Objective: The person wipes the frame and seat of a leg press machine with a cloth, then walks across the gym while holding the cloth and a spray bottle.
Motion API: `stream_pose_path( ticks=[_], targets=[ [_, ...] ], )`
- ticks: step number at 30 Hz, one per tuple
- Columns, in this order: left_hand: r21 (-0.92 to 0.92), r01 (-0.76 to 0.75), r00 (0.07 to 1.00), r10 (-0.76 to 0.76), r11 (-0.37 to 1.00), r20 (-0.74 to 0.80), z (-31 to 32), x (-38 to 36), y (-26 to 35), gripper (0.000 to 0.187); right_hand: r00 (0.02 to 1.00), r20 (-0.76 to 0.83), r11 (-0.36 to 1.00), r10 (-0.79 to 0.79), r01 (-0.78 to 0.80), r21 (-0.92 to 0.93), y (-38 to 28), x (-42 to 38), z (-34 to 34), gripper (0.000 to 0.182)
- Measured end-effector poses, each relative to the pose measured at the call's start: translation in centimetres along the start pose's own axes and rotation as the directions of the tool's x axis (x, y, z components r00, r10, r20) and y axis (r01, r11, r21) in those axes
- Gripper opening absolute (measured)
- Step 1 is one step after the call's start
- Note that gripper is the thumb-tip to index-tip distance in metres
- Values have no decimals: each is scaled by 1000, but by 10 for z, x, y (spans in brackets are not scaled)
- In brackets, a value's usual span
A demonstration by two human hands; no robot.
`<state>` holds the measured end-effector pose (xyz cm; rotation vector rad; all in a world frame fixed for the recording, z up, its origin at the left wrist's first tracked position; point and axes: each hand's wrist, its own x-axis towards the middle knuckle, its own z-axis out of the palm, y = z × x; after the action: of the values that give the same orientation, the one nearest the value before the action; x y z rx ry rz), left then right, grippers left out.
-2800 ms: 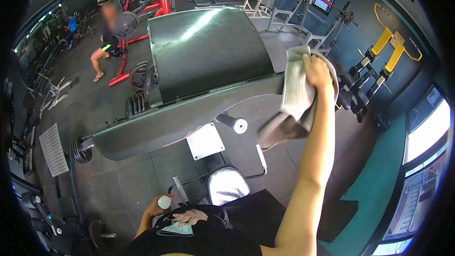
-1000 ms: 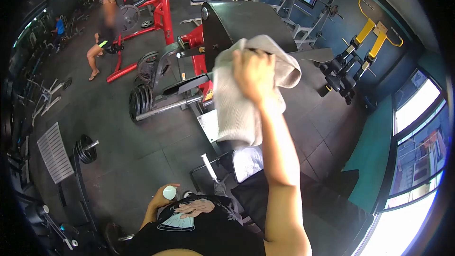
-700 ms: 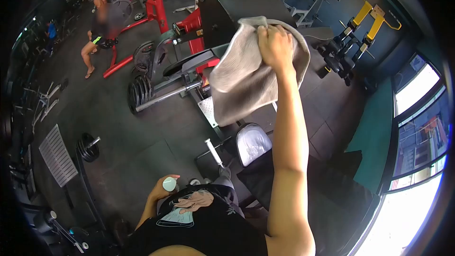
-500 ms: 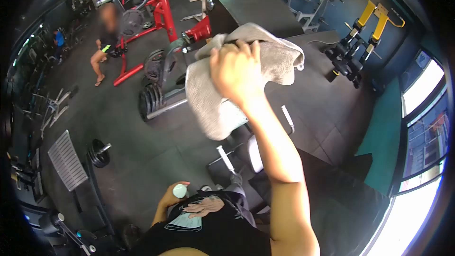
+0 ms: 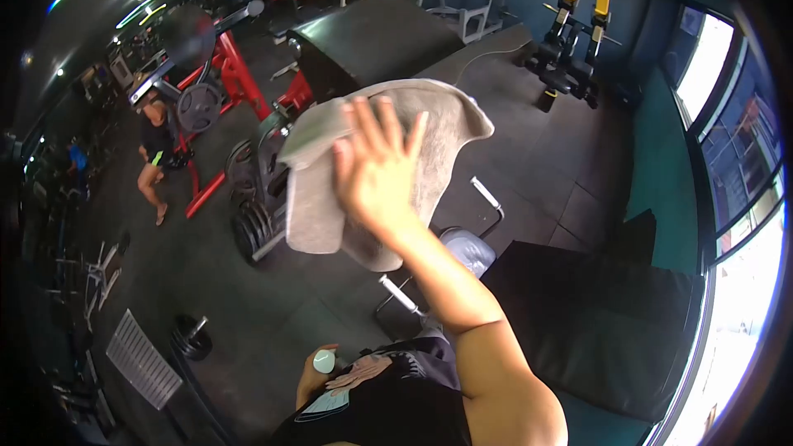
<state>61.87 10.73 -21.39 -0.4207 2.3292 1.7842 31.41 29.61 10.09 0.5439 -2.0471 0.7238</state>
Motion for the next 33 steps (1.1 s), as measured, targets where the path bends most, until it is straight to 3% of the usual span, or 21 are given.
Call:
stream_pose_path(
  ticks=[3,4,5,6,8,9,10,12,14,17,19,21,24,26,27,28,30,32,33],
  targets=[
    [-34,33,999,-34,999,-17,2,9,-4,61,990,-59,991,126,-129,-39,89,17,4,35],
    [-40,62,998,-63,997,-21,1,10,-5,60,987,-73,957,146,-160,-243,127,24,11,37],
    [-14,63,998,-63,998,-5,0,11,-3,60,941,-120,900,318,-339,-275,140,43,2,35],
    [8,61,998,-61,998,10,1,14,3,60,944,-167,788,286,-331,-519,180,52,12,39],
    [46,49,998,-51,998,37,7,27,14,59,907,-139,809,397,-418,-414,192,71,3,45],
    [88,3,1000,-5,996,18,11,34,7,59,915,-57,875,398,-398,-275,192,72,5,37],
    [90,18,999,-21,996,26,16,43,11,60,866,32,817,499,-482,317,180,70,9,30],
    [98,62,997,-67,993,45,25,55,19,60,992,-90,989,90,-78,126,138,39,21,30],
    [69,38,998,-42,997,53,34,72,7,62,985,-16,972,-173,174,160,106,37,-3,38],
    [77,44,999,-46,996,28,56,86,30,63,986,125,979,-114,89,186,140,52,-2,46],
    [28,45,999,-45,999,29,73,95,43,63,969,220,975,109,-147,164,188,72,6,53],
    [4,26,1000,-26,1000,2,90,103,52,64,914,268,951,303,-308,-26,252,112,15,58],
    [-2,35,999,-35,999,-33,121,110,68,65,881,275,921,384,-344,-183,373,177,40,58],
    [-15,98,995,-98,995,-5,136,112,78,66,909,246,914,337,-253,-316,386,192,40,57],
    [10,67,998,-66,998,-21,143,111,80,64,874,326,913,361,-261,-314,383,194,40,58],
    [37,35,999,-34,999,-37,151,110,80,61,885,390,957,253,-169,-237,383,188,41,62],
    [44,32,998,-30,998,-54,161,113,85,62,988,153,981,-38,66,-181,356,157,42,64],
    [3,98,994,-98,995,-58,167,111,90,69,918,388,985,86,-19,-174,347,166,17,64],
    [-7,95,994,-95,995,-51,169,109,88,69,809,542,959,228,-90,-269,346,182,4,58]
  ],
)
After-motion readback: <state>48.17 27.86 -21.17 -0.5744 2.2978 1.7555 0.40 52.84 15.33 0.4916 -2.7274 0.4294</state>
